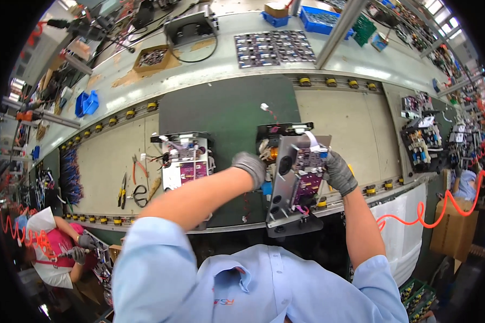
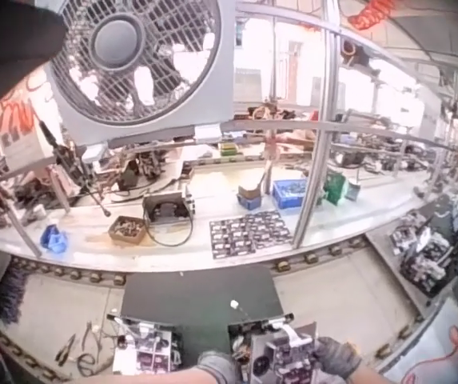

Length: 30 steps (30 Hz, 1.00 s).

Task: Assembling and testing internal components of electronic power inverters on a factory assembly line.

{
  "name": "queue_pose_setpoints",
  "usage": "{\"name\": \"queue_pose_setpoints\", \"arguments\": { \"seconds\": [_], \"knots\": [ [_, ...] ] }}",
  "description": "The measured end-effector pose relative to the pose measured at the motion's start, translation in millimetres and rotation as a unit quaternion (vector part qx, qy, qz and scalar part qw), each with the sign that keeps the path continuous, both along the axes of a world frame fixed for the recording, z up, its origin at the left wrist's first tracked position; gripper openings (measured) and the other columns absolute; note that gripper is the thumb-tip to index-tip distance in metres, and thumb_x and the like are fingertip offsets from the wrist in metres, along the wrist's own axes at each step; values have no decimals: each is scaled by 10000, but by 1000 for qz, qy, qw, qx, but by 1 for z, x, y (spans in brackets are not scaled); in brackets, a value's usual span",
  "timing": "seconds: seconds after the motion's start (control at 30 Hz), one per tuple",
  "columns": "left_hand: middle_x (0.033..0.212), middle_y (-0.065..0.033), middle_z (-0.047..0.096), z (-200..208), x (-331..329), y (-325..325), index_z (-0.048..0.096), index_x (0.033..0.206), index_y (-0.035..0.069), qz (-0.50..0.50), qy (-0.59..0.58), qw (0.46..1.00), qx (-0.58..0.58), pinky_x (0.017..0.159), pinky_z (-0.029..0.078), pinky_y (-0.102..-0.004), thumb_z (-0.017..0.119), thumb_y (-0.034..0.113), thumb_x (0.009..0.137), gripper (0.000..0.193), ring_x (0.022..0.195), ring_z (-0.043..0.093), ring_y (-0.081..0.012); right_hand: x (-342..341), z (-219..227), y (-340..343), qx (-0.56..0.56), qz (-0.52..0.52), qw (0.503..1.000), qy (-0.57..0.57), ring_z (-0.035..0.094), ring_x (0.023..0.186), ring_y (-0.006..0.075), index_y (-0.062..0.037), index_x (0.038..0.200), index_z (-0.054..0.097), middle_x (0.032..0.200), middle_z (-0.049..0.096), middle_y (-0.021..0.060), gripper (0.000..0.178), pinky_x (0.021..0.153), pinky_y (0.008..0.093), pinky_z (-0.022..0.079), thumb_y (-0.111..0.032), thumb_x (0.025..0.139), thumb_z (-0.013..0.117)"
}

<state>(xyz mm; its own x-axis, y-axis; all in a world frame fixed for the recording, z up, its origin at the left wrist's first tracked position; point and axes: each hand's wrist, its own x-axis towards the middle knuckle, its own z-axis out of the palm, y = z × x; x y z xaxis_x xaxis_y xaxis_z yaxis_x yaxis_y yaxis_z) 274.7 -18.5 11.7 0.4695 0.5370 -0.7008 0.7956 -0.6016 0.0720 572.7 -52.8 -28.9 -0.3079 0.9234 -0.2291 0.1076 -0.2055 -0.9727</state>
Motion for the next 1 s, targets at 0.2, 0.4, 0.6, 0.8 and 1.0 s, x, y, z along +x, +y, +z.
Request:
{"name": "queue_pose_setpoints", "arguments": {
  "seconds": [0.2,0.4,0.6,0.8,1.0],
  "knots": [
    [922,-159,680,74,-8,67,548,1302,58,-60,-251,866,428,791,537,-444,691,293,867,514,867,689,-321,-20,23,-1,-163,-79,974,134,582,807,43,-96,1241,645,941,648,-43,542,679,226,513,-557,957,612],
    [970,-182,711,58,29,108,599,1281,118,-7,-299,951,79,877,517,-470,672,376,900,466,967,678,-367,-9,10,-1,-144,-74,982,97,548,714,38,-115,1174,653,850,599,-67,483,605,214,484,-545,958,619],
    [1046,-174,720,63,32,115,722,1138,128,22,-311,950,26,928,506,-455,552,525,959,468,1017,665,-374,-22,19,7,-159,-110,980,41,497,624,22,-133,1111,651,771,559,-79,379,526,187,418,-488,990,602],
    [1039,-144,725,54,29,134,693,1239,121,110,-301,945,-62,926,497,-408,584,659,915,637,959,672,-288,-33,22,20,-199,-38,978,-56,566,716,32,-102,1138,659,851,611,-67,422,643,224,531,-492,983,611],
    [1048,-134,724,54,29,128,707,1212,107,148,-336,924,-104,938,485,-394,589,699,879,689,978,657,-264,-36,-31,31,-134,24,971,-198,496,592,82,-41,1030,662,736,585,-11,417,505,270,426,-433,1043,521]
  ]
}}
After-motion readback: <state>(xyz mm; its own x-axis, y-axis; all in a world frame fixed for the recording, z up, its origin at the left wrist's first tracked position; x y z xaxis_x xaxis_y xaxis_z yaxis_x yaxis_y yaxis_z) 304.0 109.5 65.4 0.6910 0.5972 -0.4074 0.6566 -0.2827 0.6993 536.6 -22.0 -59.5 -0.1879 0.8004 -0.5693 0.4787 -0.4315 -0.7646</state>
